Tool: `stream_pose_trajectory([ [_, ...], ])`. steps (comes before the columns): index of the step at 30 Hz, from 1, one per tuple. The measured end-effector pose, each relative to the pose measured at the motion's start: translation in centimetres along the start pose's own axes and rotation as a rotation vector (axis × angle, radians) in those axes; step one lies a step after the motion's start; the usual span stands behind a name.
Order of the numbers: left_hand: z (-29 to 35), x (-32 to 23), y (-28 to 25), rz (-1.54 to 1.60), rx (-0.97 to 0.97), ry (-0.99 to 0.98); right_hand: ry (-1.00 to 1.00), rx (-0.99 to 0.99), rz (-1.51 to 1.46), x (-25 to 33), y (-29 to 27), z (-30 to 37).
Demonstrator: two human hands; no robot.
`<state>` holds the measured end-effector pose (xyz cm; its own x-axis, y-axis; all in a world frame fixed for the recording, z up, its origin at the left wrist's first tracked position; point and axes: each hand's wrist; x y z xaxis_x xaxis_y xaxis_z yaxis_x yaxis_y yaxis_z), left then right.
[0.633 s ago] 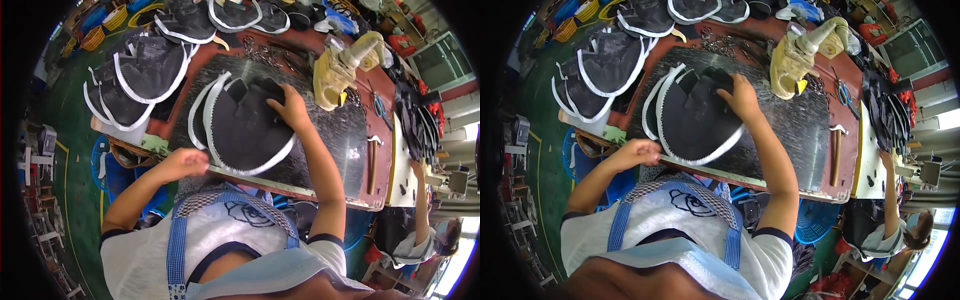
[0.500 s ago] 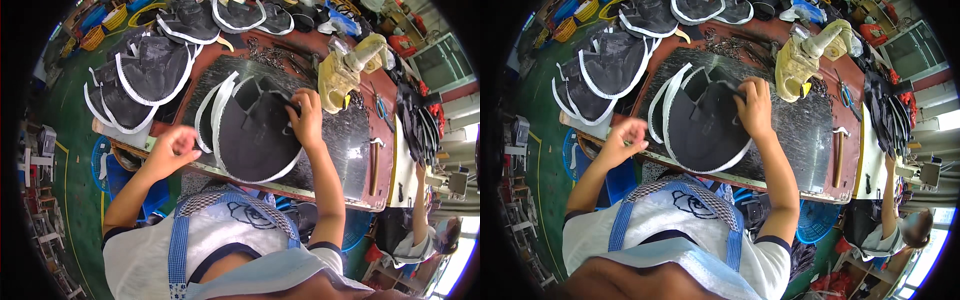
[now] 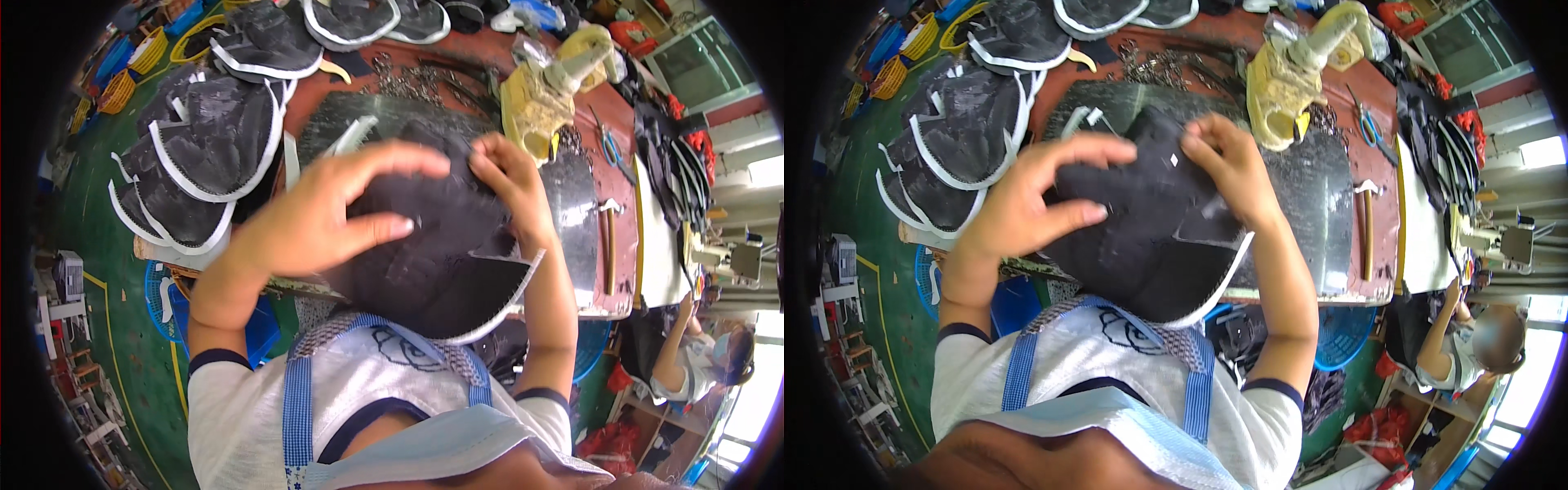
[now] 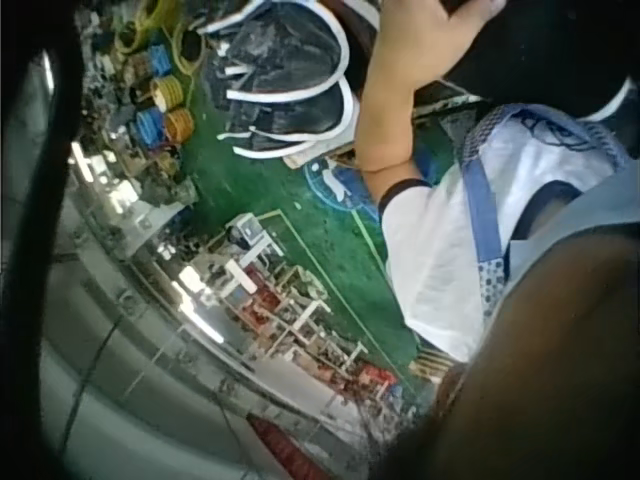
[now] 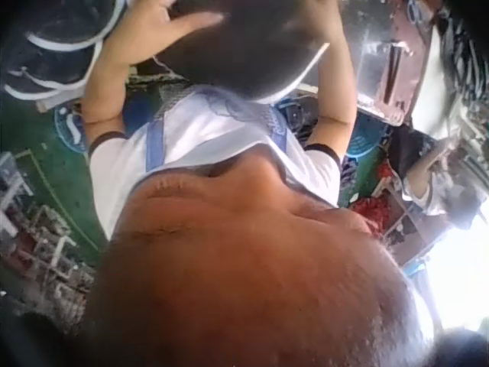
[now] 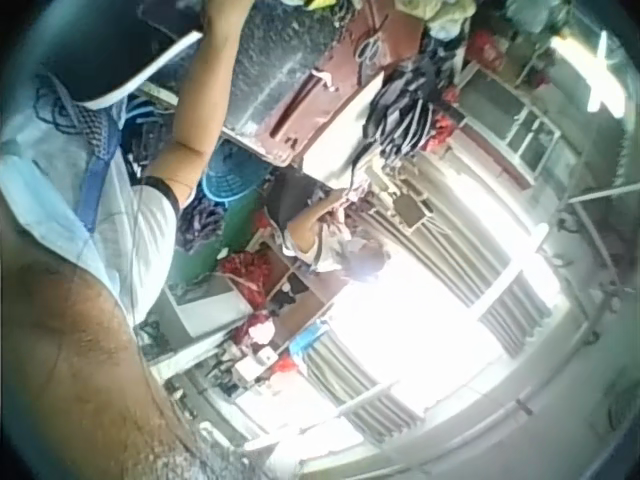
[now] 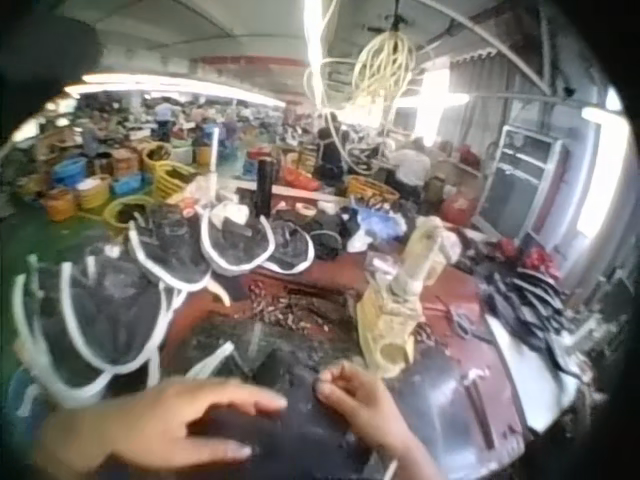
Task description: Apply adhesive to the edges of shoe upper components using a handheld yellow brush.
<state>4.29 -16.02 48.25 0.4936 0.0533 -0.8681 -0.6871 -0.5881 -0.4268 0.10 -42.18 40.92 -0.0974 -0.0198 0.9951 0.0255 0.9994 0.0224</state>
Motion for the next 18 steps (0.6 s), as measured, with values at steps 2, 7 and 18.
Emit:
stream_pose_trajectory([
  [2,-3.4,1.2,-0.4,0.117,0.135,-0.098,0.006,0.047,0.195,-0.6,0.4,-2.5],
  [7,-4.5,14.4,5.6,-0.476,-0.142,0.009,-0.118,-0.571,0.721,-6.7,-6.9,-3.9],
  [18,-2.4,12.2,8.4,-0.729,0.093,0.09,0.183,-0.476,-0.021,-8.5,-23.8,-5.7],
])
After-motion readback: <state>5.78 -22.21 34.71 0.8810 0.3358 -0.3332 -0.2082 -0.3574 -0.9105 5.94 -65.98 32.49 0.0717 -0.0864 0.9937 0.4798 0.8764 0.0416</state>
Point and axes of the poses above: each hand's wrist, its own z-axis away from the middle knuckle, its own y-axis out of the palm, x = y × z, and after that the axes turned 5 degrees about -y, right-handed
